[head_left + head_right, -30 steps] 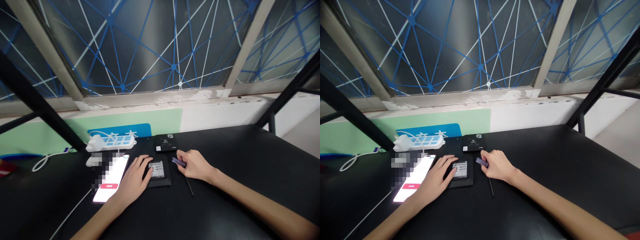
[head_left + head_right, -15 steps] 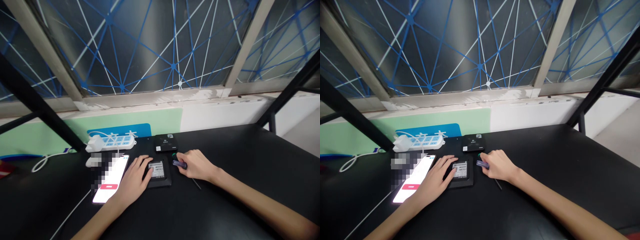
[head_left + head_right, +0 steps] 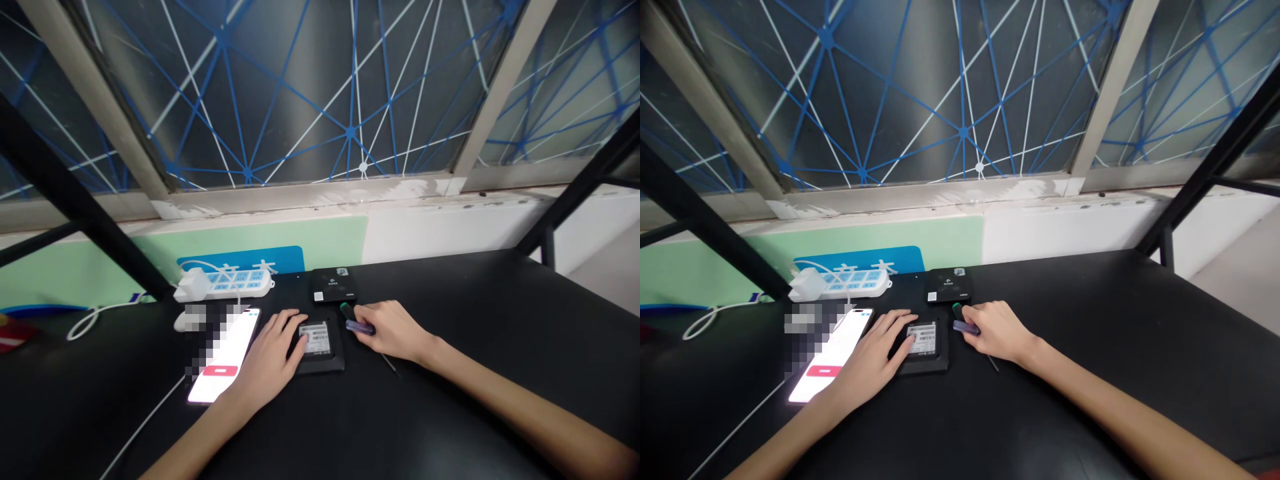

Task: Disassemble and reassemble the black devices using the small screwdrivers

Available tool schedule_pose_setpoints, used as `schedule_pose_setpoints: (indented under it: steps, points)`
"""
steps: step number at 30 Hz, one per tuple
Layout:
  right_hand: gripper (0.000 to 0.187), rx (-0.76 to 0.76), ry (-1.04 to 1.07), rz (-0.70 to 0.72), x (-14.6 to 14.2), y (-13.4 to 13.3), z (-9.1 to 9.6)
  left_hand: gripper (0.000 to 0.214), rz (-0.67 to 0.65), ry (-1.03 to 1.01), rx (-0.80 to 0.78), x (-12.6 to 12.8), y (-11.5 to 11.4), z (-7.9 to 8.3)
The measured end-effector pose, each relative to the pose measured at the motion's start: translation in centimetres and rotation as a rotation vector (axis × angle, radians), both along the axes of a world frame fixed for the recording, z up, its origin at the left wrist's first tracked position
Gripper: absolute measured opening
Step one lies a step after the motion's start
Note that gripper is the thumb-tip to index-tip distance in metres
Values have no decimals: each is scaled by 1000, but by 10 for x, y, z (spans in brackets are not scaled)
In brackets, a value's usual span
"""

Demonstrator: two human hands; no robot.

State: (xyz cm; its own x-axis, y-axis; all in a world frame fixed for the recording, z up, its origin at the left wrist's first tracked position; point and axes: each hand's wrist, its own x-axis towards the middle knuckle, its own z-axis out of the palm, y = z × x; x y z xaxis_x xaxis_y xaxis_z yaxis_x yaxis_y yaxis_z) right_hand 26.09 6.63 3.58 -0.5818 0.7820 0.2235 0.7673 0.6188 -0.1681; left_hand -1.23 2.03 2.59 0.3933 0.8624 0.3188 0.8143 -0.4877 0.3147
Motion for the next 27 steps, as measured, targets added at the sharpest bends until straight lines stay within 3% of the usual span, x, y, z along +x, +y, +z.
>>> schedule_pose_setpoints:
  steps: [10,16,21,27]
  points:
    - [22,-38,114,-49,-5,-2,-7,32,1,5,1,0,1,0]
    - [34,-169,333,-40,-4,1,-8,31,-12,-9,15,0,1,0]
    - [54,-332,773,-117,-1,8,-9,30,-14,-1,6,-1,1,0]
    - [47,-479,1440,-132,-3,11,-11,31,-19,9,1,-2,1,0]
